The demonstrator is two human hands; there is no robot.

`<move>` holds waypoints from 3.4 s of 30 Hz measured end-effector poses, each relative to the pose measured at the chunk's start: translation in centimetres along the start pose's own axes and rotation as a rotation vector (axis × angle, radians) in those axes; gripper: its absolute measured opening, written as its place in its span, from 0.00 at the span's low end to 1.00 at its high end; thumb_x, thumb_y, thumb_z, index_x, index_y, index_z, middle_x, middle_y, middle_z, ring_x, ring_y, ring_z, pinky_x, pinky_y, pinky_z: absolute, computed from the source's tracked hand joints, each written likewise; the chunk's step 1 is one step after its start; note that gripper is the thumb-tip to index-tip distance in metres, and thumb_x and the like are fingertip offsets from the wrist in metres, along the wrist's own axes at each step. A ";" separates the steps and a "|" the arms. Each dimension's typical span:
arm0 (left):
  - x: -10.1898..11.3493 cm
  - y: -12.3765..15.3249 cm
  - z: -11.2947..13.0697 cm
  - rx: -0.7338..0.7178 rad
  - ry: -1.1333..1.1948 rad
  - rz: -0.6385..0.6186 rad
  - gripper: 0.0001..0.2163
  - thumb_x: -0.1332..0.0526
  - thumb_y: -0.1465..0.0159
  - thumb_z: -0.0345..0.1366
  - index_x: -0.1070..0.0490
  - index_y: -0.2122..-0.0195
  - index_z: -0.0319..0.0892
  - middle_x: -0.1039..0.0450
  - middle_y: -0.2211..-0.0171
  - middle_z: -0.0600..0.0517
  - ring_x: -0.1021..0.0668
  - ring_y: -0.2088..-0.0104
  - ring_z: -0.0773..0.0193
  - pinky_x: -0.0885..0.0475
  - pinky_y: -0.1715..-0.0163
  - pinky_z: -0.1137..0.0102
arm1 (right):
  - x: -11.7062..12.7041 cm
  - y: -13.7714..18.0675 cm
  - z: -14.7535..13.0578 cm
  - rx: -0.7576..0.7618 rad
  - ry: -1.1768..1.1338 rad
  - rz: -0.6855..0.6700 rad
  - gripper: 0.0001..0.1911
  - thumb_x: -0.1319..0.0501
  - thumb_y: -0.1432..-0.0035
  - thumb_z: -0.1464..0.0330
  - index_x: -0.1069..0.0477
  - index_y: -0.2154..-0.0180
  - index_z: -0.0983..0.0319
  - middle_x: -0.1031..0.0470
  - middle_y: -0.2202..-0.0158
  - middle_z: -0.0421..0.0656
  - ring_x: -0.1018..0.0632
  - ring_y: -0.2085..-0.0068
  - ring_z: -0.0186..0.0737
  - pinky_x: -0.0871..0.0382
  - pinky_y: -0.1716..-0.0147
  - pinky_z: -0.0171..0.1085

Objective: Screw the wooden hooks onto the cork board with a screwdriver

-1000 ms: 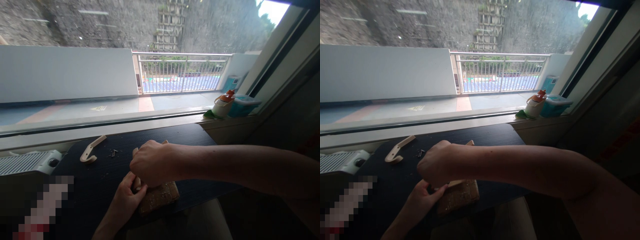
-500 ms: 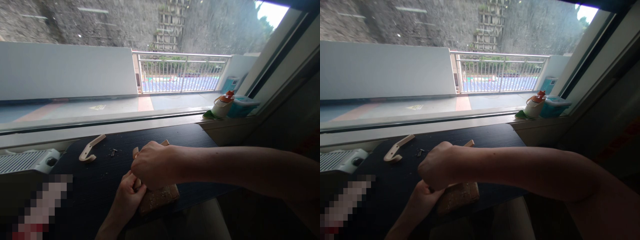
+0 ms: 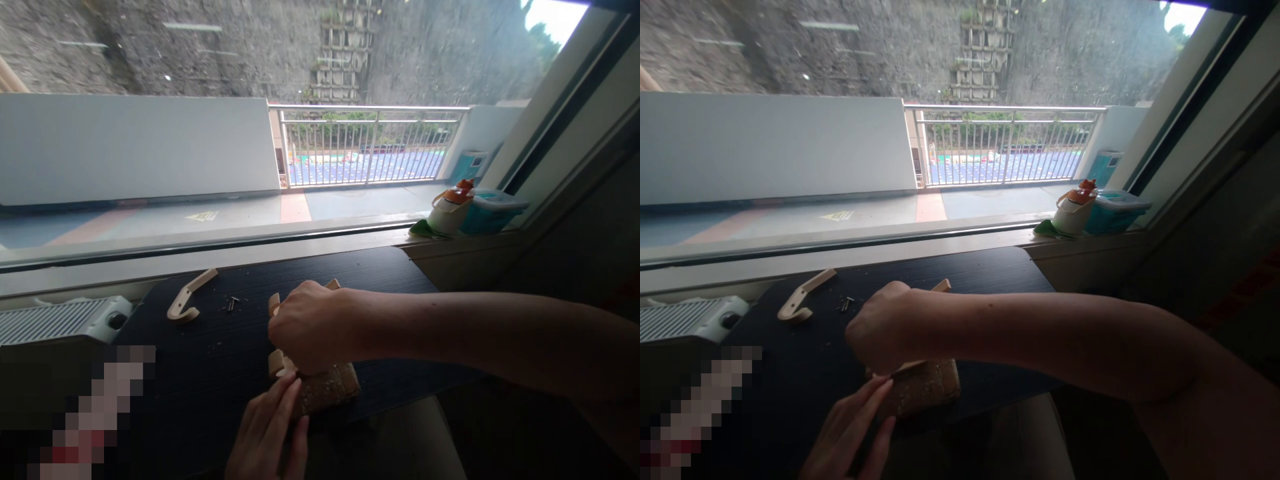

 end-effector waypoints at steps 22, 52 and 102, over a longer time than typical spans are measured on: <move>-4.1 -1.6 0.7 0.091 -0.459 -0.110 0.12 0.47 0.37 0.34 0.25 0.60 0.38 0.23 0.60 0.44 0.22 0.62 0.56 0.27 0.68 0.67 | 0.5 0.4 -0.1 0.019 0.037 0.006 0.07 0.43 0.49 0.76 0.26 0.70 0.66 0.25 0.67 0.48 0.24 0.65 0.39 0.33 0.72 0.34; -2.3 -0.8 0.3 0.027 -0.267 0.113 0.10 0.41 0.39 0.34 0.31 0.56 0.39 0.27 0.62 0.46 0.27 0.62 0.59 0.32 0.64 0.66 | -0.6 -0.6 0.1 0.154 -0.056 0.131 0.05 0.42 0.47 0.76 0.27 0.69 0.66 0.25 0.73 0.48 0.23 0.66 0.40 0.34 0.72 0.34; -4.7 -1.0 -2.1 0.657 -0.065 0.074 0.11 0.43 0.40 0.42 0.23 0.72 0.44 0.24 0.80 0.53 0.25 0.80 0.66 0.33 0.77 0.74 | -0.6 0.7 0.7 0.241 -0.014 0.082 0.08 0.43 0.49 0.78 0.26 0.66 0.70 0.25 0.71 0.46 0.25 0.68 0.40 0.39 0.78 0.35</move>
Point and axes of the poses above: each hand's wrist, its own y-axis away from the middle knuckle, its own x-axis out of the back of the hand, z = x × y, the point moved 5 cm from there along -y, towards the middle knuckle
